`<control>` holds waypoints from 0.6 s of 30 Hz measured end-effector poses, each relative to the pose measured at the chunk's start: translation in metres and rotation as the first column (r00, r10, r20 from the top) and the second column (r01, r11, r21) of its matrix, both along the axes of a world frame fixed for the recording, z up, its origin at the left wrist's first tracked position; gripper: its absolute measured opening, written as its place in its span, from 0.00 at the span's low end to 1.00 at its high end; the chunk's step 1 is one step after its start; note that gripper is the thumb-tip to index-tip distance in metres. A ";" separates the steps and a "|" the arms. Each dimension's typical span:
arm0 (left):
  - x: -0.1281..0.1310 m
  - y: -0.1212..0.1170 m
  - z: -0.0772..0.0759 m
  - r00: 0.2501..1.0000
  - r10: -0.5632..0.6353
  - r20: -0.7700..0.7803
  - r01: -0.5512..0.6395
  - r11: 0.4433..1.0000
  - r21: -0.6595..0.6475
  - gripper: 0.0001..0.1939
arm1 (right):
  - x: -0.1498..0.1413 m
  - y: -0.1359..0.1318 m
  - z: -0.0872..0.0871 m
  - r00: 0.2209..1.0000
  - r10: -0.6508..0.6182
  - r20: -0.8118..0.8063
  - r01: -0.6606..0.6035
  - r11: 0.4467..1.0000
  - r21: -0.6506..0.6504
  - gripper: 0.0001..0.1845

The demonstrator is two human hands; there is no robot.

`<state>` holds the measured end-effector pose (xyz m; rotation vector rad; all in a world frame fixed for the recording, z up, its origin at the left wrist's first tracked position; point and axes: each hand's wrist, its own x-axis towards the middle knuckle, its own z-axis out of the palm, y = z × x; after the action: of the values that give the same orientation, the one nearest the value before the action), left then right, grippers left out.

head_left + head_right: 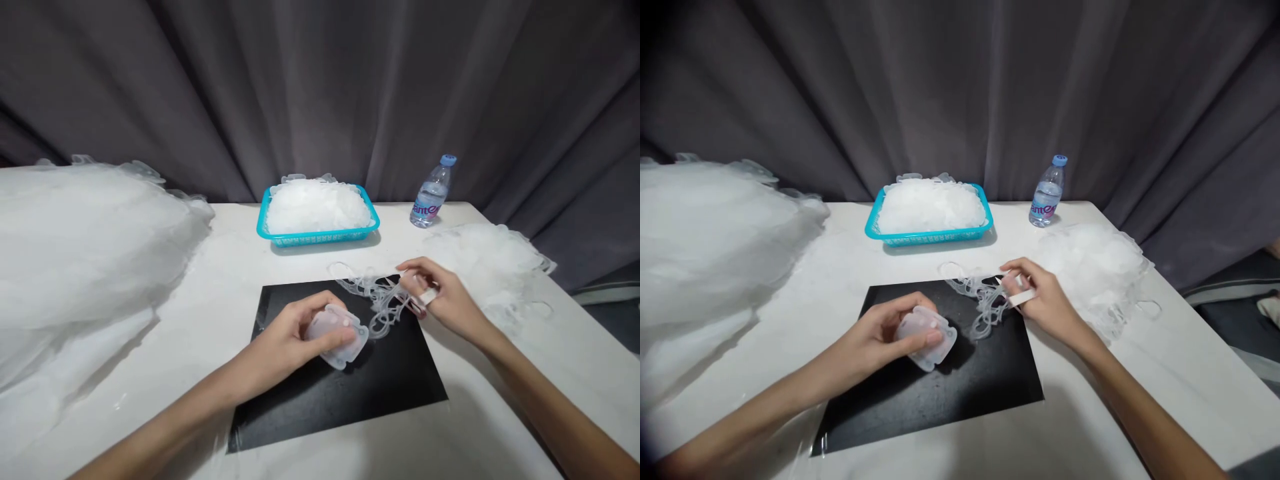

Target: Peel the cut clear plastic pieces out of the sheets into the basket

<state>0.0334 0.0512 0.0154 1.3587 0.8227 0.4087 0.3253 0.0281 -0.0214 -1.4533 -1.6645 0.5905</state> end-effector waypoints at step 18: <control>-0.011 0.008 0.000 0.991 0.061 0.115 -0.068 0.996 0.054 0.13 | 0.141 0.026 0.107 0.800 -0.584 -0.139 0.555 0.631 0.542 0.18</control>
<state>0.0223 0.0588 0.0156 1.3524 0.7674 0.5592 0.4658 0.0537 0.0858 -1.4278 -1.1453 -0.2920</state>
